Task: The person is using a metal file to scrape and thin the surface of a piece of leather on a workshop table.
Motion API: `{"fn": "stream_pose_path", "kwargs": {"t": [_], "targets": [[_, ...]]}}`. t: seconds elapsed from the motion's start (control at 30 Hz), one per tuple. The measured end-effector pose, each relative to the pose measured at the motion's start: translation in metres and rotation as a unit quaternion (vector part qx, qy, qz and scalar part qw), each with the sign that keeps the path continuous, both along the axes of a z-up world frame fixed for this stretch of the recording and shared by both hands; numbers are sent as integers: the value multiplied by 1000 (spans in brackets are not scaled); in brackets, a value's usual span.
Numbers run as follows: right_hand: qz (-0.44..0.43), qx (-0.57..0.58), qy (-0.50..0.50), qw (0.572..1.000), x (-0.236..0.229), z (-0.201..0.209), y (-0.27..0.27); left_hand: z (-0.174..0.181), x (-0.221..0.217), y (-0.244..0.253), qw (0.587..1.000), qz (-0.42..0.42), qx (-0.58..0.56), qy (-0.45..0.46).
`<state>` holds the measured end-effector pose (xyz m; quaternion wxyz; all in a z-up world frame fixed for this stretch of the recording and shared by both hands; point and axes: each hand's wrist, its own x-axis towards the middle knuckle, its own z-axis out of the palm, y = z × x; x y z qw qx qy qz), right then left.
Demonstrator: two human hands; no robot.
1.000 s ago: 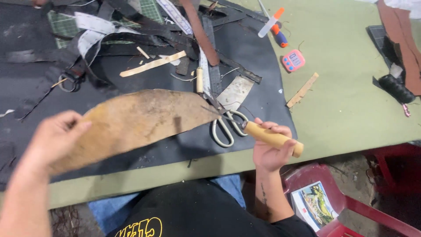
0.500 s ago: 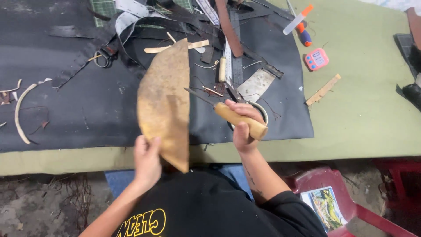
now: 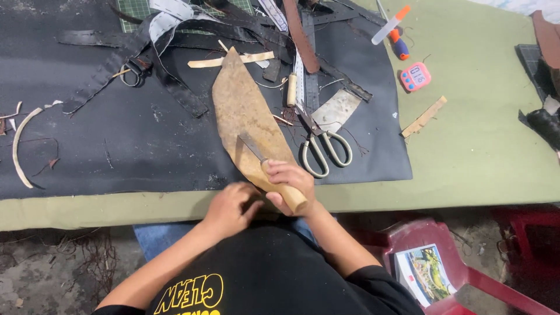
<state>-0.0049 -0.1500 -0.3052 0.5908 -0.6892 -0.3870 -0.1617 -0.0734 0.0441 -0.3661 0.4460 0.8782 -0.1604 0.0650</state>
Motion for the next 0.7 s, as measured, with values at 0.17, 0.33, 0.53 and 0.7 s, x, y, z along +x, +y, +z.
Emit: {"fn": "stream_pose_path", "kwargs": {"t": [0.17, 0.33, 0.53, 0.7], "targets": [[-9, -12, 10, 1000, -13, -10, 3, -20, 10, 9, 973, 55, 158, -161], [-34, -28, -19, 999, -20, -11, 4, -25, 8, 11, 971, 38, 160, -173], [-45, -20, -20, 999, -25, -16, 4, -30, 9, 8, 961, 60, 181, -200], [-39, -28, -22, 999, -16, -35, 5, -25, 7, 7, 961, 69, 182, -196]]}}
